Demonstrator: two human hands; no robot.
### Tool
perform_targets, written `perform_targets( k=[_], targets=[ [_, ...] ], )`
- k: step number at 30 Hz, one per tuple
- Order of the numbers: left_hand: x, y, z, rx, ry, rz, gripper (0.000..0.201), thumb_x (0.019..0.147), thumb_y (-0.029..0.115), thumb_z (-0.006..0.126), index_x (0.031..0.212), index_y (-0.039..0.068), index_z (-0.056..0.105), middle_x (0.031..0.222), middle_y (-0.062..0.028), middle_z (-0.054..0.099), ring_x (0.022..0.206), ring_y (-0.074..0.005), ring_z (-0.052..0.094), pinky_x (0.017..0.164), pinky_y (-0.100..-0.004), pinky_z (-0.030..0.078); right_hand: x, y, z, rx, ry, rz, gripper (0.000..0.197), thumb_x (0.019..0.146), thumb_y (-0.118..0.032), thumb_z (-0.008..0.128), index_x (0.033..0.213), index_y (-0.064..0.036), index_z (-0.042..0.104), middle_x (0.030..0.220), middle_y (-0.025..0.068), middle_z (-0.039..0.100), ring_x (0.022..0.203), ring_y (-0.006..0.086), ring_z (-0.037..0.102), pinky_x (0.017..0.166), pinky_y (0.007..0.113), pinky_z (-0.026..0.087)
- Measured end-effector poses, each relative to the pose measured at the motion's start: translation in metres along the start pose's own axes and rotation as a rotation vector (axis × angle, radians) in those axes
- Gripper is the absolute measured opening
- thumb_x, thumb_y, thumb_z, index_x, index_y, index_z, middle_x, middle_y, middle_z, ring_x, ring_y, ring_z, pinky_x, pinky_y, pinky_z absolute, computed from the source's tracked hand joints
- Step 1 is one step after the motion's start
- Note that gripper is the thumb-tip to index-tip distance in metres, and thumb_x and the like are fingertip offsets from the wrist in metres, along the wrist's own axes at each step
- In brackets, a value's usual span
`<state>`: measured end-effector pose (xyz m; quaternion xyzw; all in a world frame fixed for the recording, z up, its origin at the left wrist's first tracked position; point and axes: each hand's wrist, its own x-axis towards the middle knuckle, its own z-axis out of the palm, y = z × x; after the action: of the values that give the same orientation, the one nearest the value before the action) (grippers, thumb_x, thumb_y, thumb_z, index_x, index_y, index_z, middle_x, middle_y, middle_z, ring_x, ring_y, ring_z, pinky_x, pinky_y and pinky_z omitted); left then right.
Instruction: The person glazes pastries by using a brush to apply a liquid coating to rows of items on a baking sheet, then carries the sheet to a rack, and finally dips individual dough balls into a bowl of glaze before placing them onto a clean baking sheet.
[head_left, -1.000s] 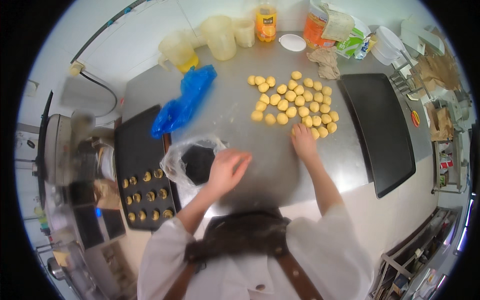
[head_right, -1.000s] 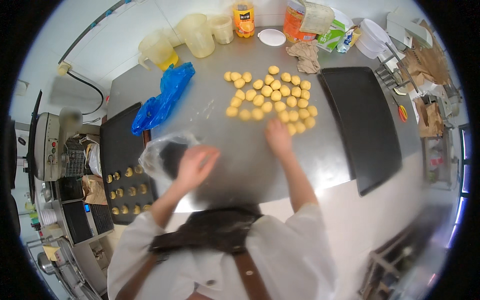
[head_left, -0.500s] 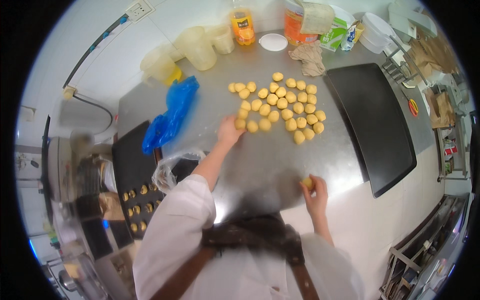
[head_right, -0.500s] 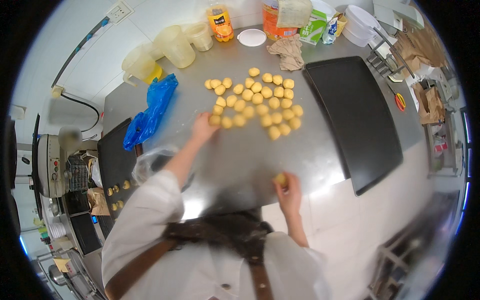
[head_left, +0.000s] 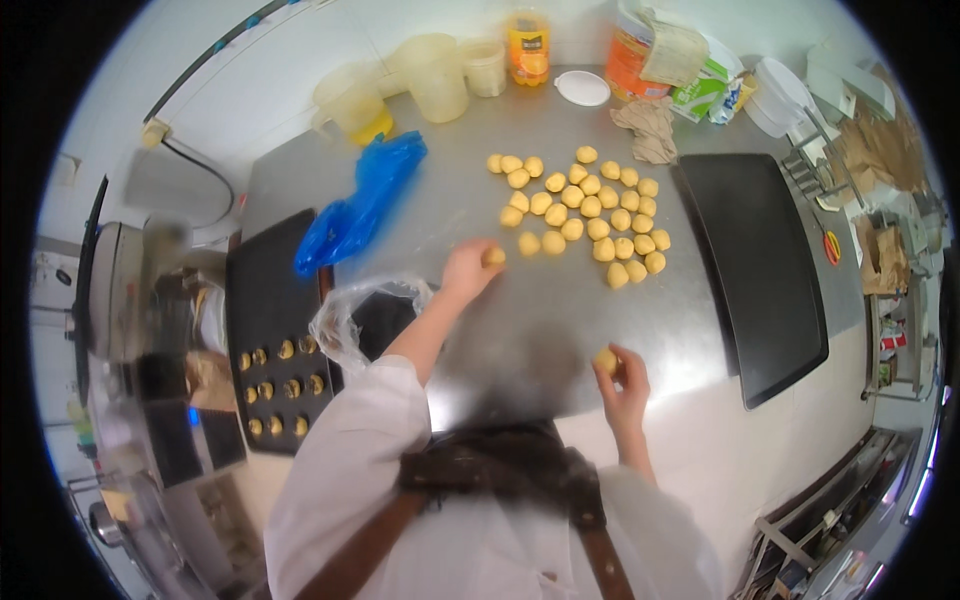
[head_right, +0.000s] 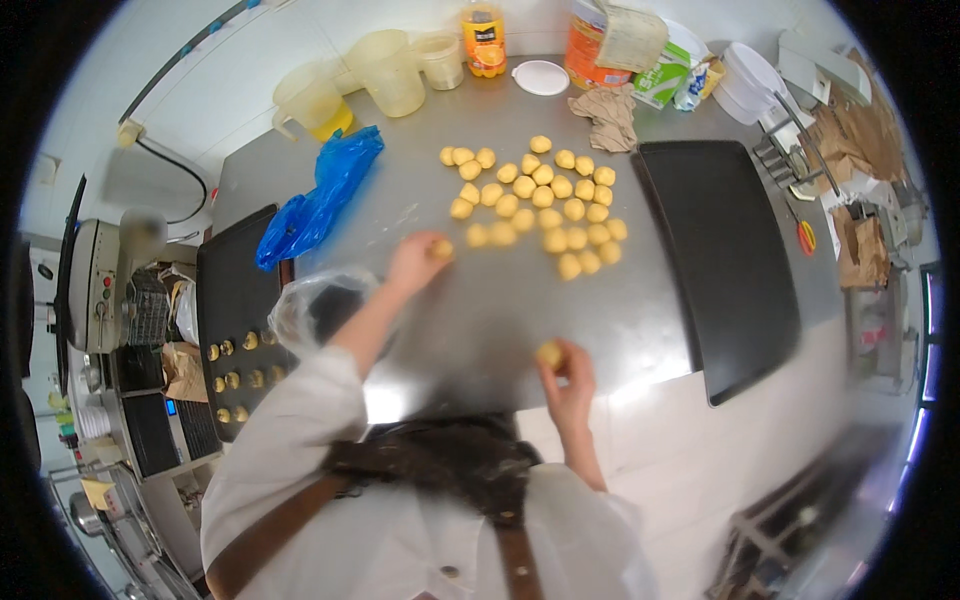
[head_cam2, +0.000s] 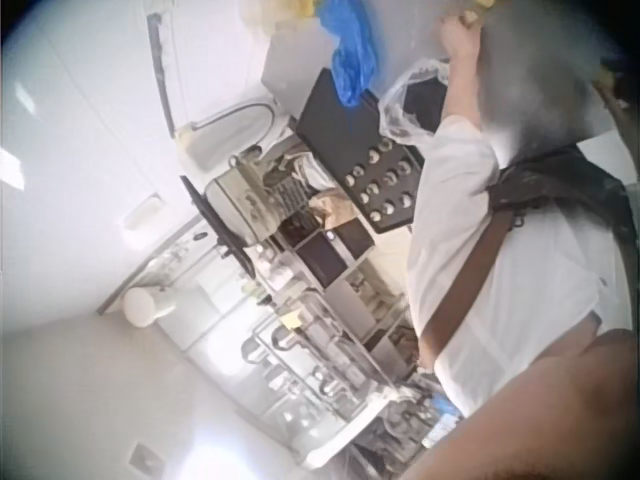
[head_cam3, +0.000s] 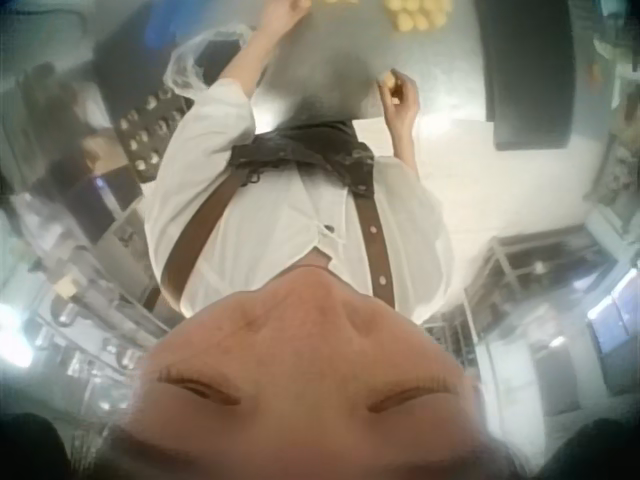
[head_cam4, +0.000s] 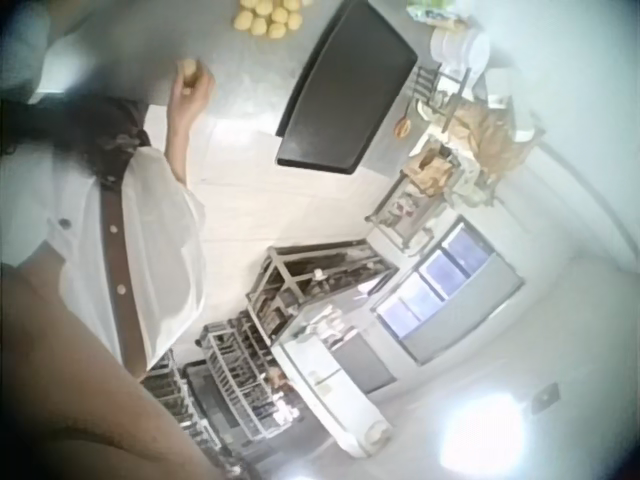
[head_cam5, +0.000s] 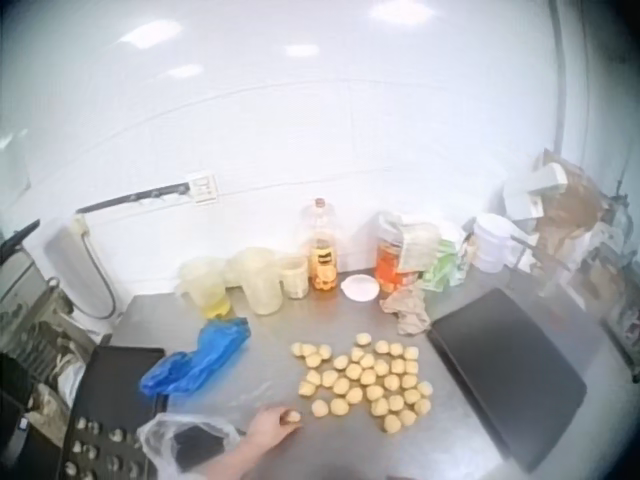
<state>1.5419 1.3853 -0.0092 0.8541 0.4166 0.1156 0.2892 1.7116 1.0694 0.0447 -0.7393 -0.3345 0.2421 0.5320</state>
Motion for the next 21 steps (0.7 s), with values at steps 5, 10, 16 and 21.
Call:
perform_targets(
  k=[5,10,16,21],
  targets=[
    [-0.082,0.039,-0.105,-1.364,-0.118,-0.487,0.049,0.098,0.036,0.064,0.136,0.008,0.053,0.115,-0.0104,0.065,0.088,-0.0184,0.069,0.074,-0.0296,0.057,-0.002,-0.048,0.028,0.589,-0.194,0.315,0.035,0.098,-0.015,0.061,0.129,-0.0008,0.055,0.101,0.0129,0.066,0.075,0.0147,0.061,0.06,0.026,0.05],
    [-0.163,-0.023,-0.147,-1.773,-0.205,-0.41,0.049,0.103,0.035,0.054,0.139,0.003,0.048,0.12,-0.0118,0.062,0.098,-0.0203,0.067,0.088,-0.0311,0.057,-0.007,-0.058,0.098,0.925,-0.379,0.406,0.039,0.101,-0.022,0.058,0.133,0.0003,0.053,0.114,0.0125,0.066,0.084,0.0163,0.062,0.071,0.029,0.052],
    [-0.218,-0.088,-0.19,-1.647,-0.123,-0.26,0.054,0.099,0.023,0.062,0.143,-0.002,0.044,0.128,-0.0142,0.06,0.115,-0.0298,0.064,0.094,-0.0342,0.056,-0.033,-0.094,0.192,0.982,-0.457,0.473,0.044,0.099,-0.019,0.06,0.137,0.0,0.05,0.125,0.0115,0.062,0.111,0.0191,0.059,0.092,0.034,0.05],
    [-0.223,-0.105,-0.206,-1.162,-0.071,-0.328,0.054,0.094,0.022,0.07,0.137,-0.002,0.051,0.115,-0.012,0.068,0.091,-0.0253,0.072,0.079,-0.0314,0.058,-0.042,-0.114,0.241,0.491,-0.539,0.247,0.043,0.094,-0.016,0.068,0.132,-0.0003,0.056,0.119,0.0117,0.065,0.098,0.0215,0.066,0.083,0.037,0.055]
  ],
)
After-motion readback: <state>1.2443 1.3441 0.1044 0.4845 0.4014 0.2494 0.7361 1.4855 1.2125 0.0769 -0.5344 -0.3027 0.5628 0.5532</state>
